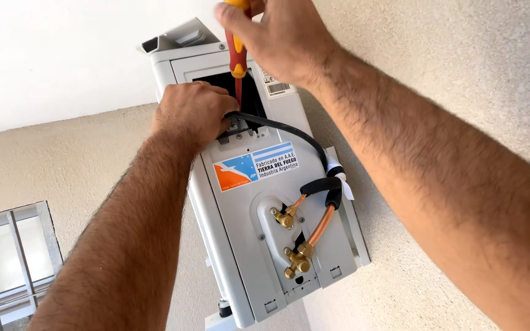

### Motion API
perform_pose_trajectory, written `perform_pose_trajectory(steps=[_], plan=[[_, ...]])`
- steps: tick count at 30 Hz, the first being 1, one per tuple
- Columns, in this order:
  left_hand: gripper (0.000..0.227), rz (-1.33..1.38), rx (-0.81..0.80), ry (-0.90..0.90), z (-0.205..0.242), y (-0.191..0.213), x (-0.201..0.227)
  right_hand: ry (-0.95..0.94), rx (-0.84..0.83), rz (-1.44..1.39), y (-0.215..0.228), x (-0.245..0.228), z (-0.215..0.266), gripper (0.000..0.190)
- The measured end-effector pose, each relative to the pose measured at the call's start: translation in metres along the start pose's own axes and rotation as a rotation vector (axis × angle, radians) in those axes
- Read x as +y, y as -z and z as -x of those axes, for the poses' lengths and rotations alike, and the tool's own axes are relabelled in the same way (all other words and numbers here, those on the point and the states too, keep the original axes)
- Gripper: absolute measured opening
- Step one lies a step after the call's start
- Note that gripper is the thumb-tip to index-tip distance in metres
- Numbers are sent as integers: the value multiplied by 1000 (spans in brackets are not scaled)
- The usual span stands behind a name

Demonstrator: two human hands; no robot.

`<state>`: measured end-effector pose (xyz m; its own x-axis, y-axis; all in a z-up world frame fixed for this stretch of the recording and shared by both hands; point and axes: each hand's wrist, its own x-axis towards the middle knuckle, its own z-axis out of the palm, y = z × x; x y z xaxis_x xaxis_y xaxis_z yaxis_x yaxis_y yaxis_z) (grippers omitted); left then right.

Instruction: Connecting electrical wires to the terminal block of an air conditioning unit.

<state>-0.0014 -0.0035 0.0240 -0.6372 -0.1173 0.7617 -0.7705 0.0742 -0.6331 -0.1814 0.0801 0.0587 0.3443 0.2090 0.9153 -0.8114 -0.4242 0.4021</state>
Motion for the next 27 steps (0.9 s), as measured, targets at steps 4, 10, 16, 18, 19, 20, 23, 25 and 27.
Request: perform_pose_trajectory(steps=[4, 10, 16, 18, 19, 20, 23, 25, 27], plan=[[32, 67, 7, -5, -4, -5, 1, -132, 13, 70, 7, -19, 3, 43], [30, 121, -155, 21, 0, 22, -4, 9, -26, -286, 6, 11, 7, 26], [30, 87, -383, 21, 7, 60, 9, 56, 11, -139, 13, 0, 13, 26], [35, 94, -412, 36, 4, 55, 11, -132, 23, 80, 15, -15, 12, 31], [32, 124, -378, 41, 2, 48, 10, -131, 12, 143, 13, -13, 11, 35], [30, 155, -343, 47, -1, 40, 9, -131, 1, 206, 11, -11, 9, 39], [33, 162, -284, 39, -1, 33, 13, -296, -88, 233, 18, -25, 7, 38], [33, 171, -307, 54, 0, 40, 16, -178, -82, 159, 20, -9, 10, 32], [33, 179, -328, 72, 0, 45, 19, -56, -74, 87, 20, 11, 12, 27]])
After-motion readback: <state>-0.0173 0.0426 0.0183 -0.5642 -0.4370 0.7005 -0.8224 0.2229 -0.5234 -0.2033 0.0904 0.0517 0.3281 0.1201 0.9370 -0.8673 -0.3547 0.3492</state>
